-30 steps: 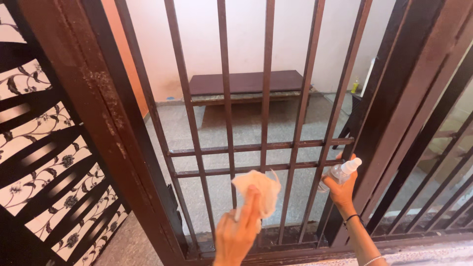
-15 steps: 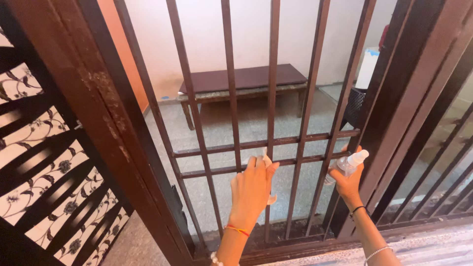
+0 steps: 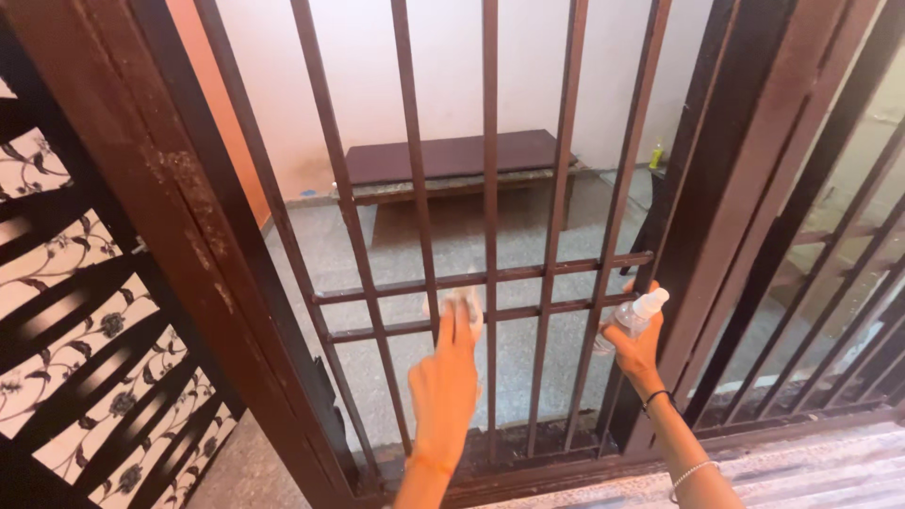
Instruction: The person cleans a brown metal security gate by spraying a clear liquid from a bottle and wiping the bars with a white cloth. They systematically clean the lower and middle sections of the gate, moving the cloth along the vertical and horizontal bars.
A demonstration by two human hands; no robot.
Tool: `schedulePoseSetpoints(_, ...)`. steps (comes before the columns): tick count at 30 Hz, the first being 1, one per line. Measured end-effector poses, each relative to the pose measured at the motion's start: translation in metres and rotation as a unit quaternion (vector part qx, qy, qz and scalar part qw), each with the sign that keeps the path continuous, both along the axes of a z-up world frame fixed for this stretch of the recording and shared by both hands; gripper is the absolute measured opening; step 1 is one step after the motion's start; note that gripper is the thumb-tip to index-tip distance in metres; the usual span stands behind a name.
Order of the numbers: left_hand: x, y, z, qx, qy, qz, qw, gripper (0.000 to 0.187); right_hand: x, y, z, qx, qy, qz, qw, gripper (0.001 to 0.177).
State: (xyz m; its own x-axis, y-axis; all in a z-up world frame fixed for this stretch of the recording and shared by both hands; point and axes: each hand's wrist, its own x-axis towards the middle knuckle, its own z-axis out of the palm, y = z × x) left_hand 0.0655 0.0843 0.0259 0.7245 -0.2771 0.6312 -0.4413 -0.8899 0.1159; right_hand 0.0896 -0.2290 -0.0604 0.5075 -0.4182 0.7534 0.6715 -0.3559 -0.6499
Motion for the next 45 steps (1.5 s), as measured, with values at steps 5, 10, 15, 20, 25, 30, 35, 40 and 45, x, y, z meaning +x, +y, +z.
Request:
schedulePoseSetpoints(5,0.007,-0.006,0.003,-0.054,0.042,-0.035,0.997,0.093,-0.015,-0.002,0.006,0.044,0.065,0.078,0.994,0.072)
schedulePoseSetpoints(10,-0.008,-0.004,0.005,-0.051,0.039,-0.027,0.998,0.101,-0.048,0.021,0.016,-0.043,-0.038,-0.084,0.995,0.085)
schedulePoseSetpoints(15,-0.031,-0.004,-0.031,0.016,-0.013,0.015,1.000,0.082,-0.084,0.056,0.062,-0.149,-0.050,-0.157,0.975,0.078)
schedulePoseSetpoints(20,-0.032,0.018,-0.066,-0.131,0.007,-0.101,0.986,0.068,-0.064,0.086,0.118,-0.055,-0.053,0.038,0.996,0.094)
schedulePoseSetpoints(25,-0.049,0.025,-0.030,-0.198,-0.230,-0.135,0.943,0.050,-0.040,0.091,0.121,-0.299,-0.050,-0.204,0.931,0.055)
schedulePoseSetpoints(30,-0.025,-0.001,0.041,-0.120,-0.234,-0.044,0.964,0.047,-0.018,0.075,0.105,-0.176,0.015,-0.164,0.970,0.059)
schedulePoseSetpoints(35,0.001,-0.019,0.056,-0.104,-0.076,-0.002,0.992,0.037,-0.013,0.069,0.099,-0.229,-0.002,-0.191,0.954,0.049)
schedulePoseSetpoints(40,0.012,-0.022,0.031,-0.110,-0.215,0.007,0.970,0.036,-0.020,0.070,0.099,-0.246,-0.003,-0.202,0.948,0.048)
schedulePoseSetpoints(45,-0.003,-0.016,0.016,-0.012,-0.290,0.108,0.951,0.050,-0.023,0.072,0.100,-0.254,-0.009,-0.197,0.947,0.047)
